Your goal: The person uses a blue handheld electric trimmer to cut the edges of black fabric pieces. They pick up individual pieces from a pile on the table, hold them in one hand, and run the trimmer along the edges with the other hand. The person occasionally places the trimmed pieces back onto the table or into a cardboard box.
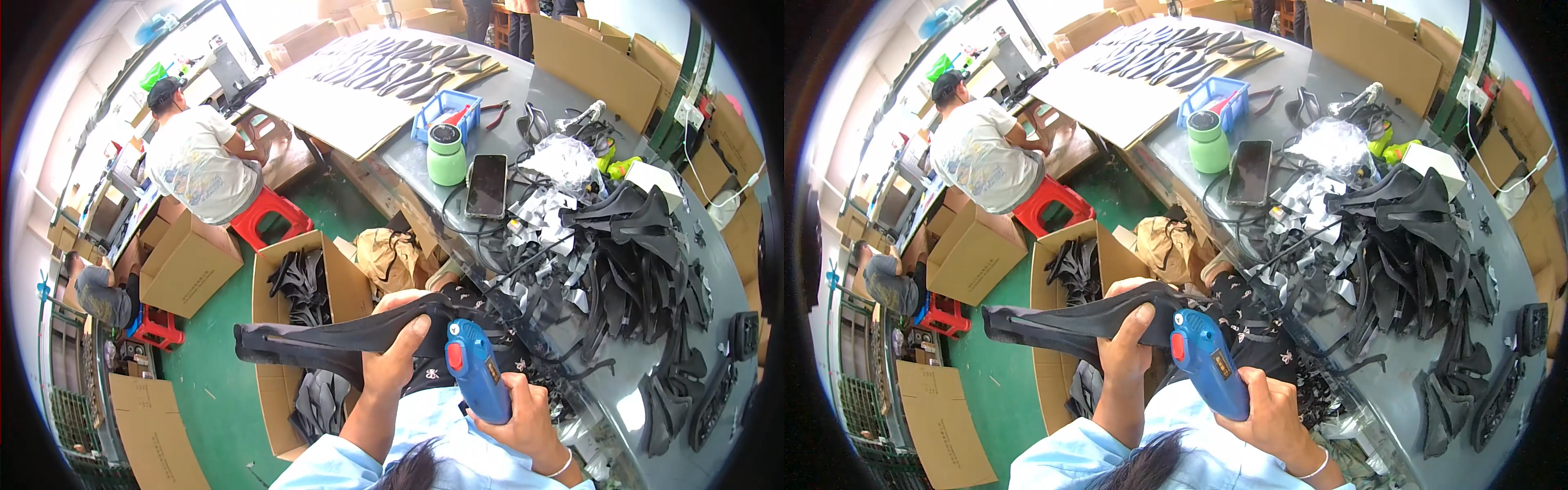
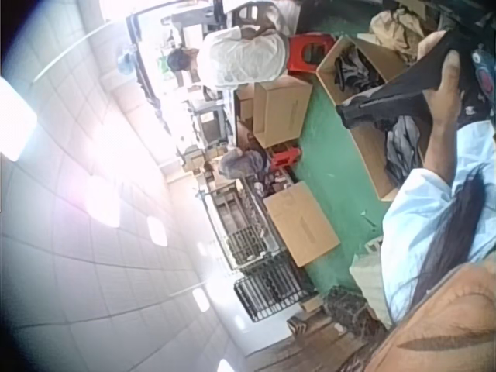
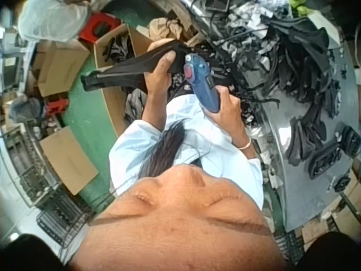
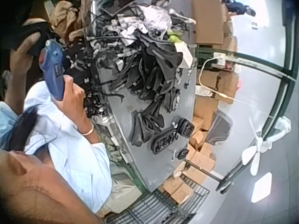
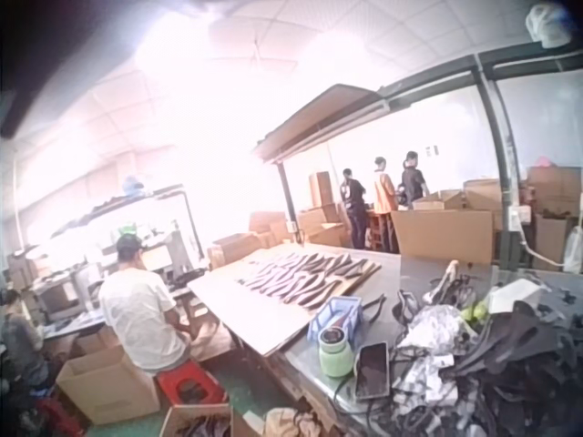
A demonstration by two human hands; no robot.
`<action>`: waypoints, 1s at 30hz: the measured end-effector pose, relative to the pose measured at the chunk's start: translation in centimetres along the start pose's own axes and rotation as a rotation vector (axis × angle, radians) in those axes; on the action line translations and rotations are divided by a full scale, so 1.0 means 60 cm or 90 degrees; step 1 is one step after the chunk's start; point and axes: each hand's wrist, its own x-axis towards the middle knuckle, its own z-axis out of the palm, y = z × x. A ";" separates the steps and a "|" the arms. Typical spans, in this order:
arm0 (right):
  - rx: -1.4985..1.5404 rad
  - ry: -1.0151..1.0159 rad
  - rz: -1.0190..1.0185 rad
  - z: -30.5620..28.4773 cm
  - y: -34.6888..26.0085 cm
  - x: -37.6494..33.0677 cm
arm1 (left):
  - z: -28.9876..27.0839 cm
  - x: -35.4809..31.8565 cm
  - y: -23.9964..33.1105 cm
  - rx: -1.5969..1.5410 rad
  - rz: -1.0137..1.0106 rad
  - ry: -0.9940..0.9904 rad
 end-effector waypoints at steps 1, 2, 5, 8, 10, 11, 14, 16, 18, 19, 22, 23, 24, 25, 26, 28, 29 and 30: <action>0.001 -0.002 0.002 0.000 0.000 0.000 | -0.002 0.001 0.002 0.018 -0.021 -0.009; 0.002 -0.004 0.004 -0.001 -0.001 0.000 | -0.005 0.002 0.006 0.035 -0.042 -0.019; -0.012 0.005 0.009 -0.003 -0.002 0.002 | -0.012 0.009 0.020 0.114 -0.083 -0.051; -0.063 0.003 -0.020 -0.006 0.001 0.000 | -0.009 0.019 0.043 0.194 -0.146 -0.082; -0.092 -0.010 -0.016 -0.008 0.002 -0.003 | -0.012 0.033 0.054 0.278 -0.170 -0.150; -0.107 -0.016 -0.015 -0.008 0.002 -0.004 | -0.016 0.043 0.059 0.336 -0.168 -0.208; -0.101 -0.032 -0.020 -0.008 0.003 -0.006 | -0.025 0.059 0.065 0.463 -0.119 -0.335; -0.083 -0.042 -0.023 -0.008 0.001 -0.004 | -0.030 0.062 0.055 0.518 -0.005 -0.397; -0.059 -0.046 -0.021 -0.009 0.001 -0.002 | -0.039 0.064 0.037 0.537 -0.015 -0.430; -0.040 -0.046 -0.021 -0.011 -0.001 0.000 | -0.042 0.065 0.030 0.550 -0.002 -0.445; 0.036 -0.048 -0.004 -0.010 -0.007 0.006 | -0.043 0.051 0.001 0.511 0.017 -0.403; 0.065 -0.049 0.006 -0.010 -0.008 0.008 | -0.041 0.044 -0.008 0.485 0.019 -0.375; 0.084 -0.055 0.018 -0.009 -0.010 0.008 | -0.038 0.041 -0.014 0.500 0.031 -0.372; 0.103 -0.061 0.029 -0.010 -0.013 0.009 | -0.035 0.039 -0.017 0.515 0.045 -0.368; 0.122 -0.068 0.040 -0.011 -0.016 0.011 | -0.032 0.038 -0.020 0.531 0.059 -0.363; 0.137 -0.072 0.035 -0.015 -0.025 0.016 | -0.029 0.044 -0.036 0.557 0.152 -0.372; 0.144 -0.073 0.033 -0.016 -0.027 0.018 | -0.027 0.042 -0.041 0.558 0.144 -0.372; 0.158 -0.070 0.031 -0.015 -0.027 0.019 | -0.023 0.038 -0.045 0.560 0.135 -0.372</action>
